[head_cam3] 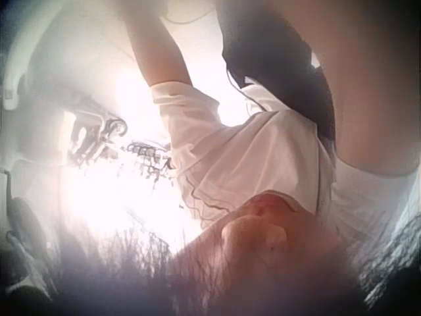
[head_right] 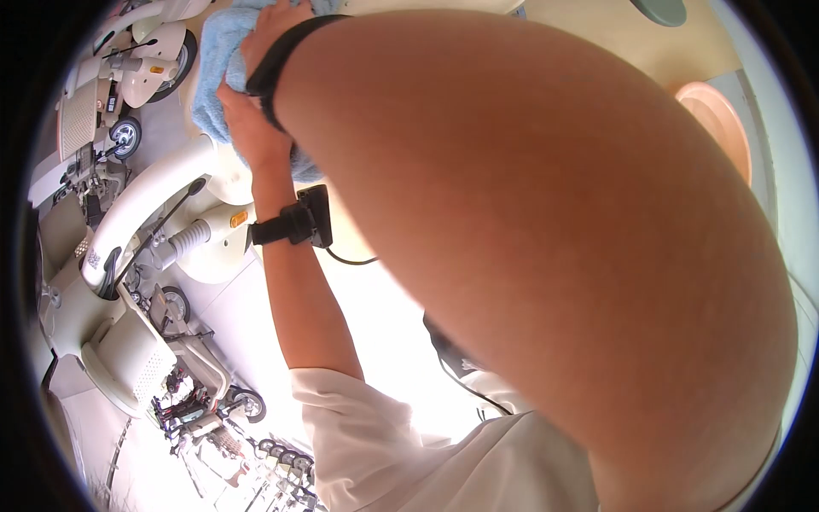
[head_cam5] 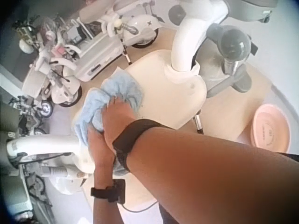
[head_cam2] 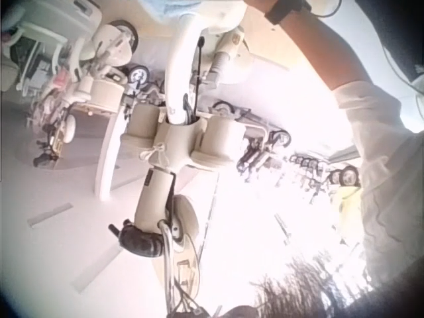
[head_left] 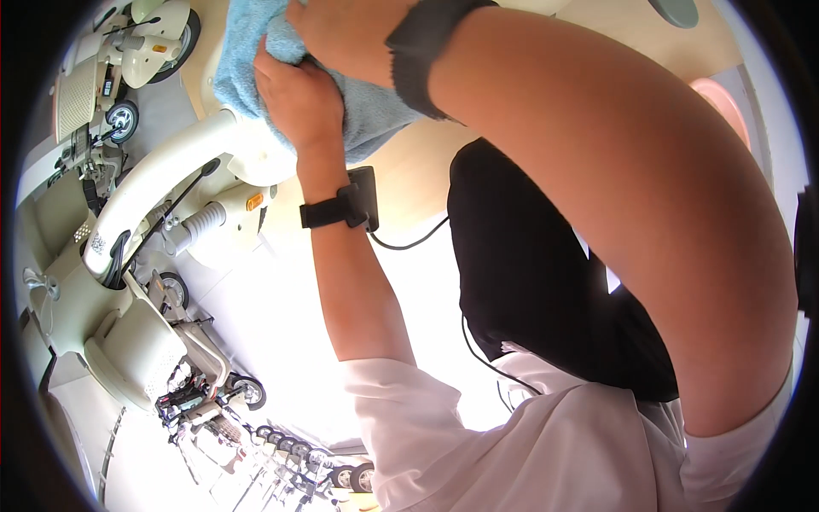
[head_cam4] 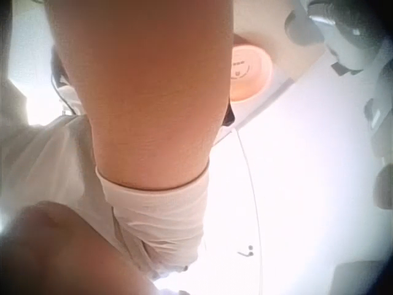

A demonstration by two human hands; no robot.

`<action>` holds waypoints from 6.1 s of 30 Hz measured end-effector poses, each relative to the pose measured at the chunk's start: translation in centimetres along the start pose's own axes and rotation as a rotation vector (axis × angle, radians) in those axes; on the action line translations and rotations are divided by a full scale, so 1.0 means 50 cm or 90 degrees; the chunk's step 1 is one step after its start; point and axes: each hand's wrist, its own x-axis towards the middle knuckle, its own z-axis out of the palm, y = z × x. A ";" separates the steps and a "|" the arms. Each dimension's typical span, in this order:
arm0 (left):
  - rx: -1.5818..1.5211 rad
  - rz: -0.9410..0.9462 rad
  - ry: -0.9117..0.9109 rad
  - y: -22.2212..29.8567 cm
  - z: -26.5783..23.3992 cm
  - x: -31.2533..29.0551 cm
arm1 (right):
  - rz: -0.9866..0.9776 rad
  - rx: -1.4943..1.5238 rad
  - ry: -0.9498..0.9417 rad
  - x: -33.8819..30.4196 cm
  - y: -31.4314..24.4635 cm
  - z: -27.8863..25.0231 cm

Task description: The person wipes down the seat, headrest, and other exterior panels of a small electric scooter using a blue cloth.

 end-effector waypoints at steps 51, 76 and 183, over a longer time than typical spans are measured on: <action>-0.040 0.004 -0.156 0.111 0.046 -0.038 | -0.133 0.051 0.009 -0.087 0.178 -0.047; 0.007 0.051 -0.132 0.002 -0.065 -0.130 | -0.216 0.034 -0.023 -0.097 0.060 0.010; -0.063 0.185 -0.329 0.139 0.033 0.002 | -0.116 0.004 -0.061 -0.098 0.260 -0.107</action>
